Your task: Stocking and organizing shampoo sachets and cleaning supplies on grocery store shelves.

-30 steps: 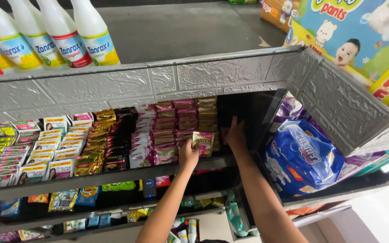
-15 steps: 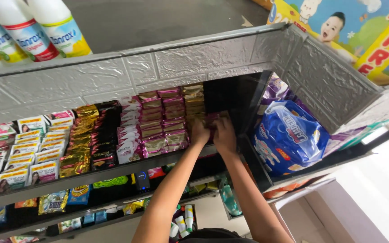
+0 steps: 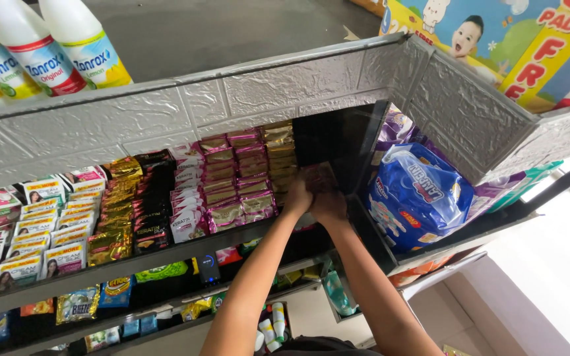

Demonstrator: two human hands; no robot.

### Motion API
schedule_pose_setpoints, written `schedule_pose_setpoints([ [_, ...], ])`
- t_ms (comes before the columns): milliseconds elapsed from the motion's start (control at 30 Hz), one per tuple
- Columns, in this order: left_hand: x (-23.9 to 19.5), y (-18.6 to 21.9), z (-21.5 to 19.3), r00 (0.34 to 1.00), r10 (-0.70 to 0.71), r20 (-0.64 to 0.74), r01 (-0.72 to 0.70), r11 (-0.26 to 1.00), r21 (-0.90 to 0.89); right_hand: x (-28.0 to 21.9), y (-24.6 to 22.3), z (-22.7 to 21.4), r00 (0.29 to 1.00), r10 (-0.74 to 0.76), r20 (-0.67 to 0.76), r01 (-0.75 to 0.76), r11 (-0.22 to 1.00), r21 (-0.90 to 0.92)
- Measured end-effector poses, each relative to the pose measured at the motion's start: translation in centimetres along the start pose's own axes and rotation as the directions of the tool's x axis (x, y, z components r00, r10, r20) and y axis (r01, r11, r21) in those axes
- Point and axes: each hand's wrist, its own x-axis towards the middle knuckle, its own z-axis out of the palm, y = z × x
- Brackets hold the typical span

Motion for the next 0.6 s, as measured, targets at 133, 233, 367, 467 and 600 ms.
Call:
schedule_pose_setpoints([
  [133, -0.5, 1.3, -2.8, 0.985, -0.162, 0.066, 0.172, 0.959, -0.226, 0.4, -1.5, -3.4, 0.980, 0.102, 0.173, -0.101, 0.995, -0.014],
  [233, -1.0, 1.0, -3.1, 0.989, -0.148, 0.027, 0.150, 0.942, -0.300, -0.1, -3.3, -7.1, 0.952, 0.142, 0.273, -0.135, 0.990, -0.043],
  [367, -1.9, 3.7, -4.7, 0.968, -0.236, 0.086, 0.250, 0.876, -0.412, -0.2, -3.1, -6.5, 0.969, 0.094, 0.228, -0.090, 0.996, -0.030],
  [467, -3.9, 7.9, -6.5, 0.986, -0.161, 0.030, 0.163, 0.937, -0.308, -1.0, -1.2, -4.2, 0.996, -0.068, -0.051, 0.070, 0.997, 0.029],
  [600, -8.2, 12.3, -9.0, 0.986, 0.035, -0.161, -0.059, 0.987, -0.152, -6.6, -0.3, -3.8, 0.867, 0.003, -0.499, 0.242, 0.872, 0.426],
])
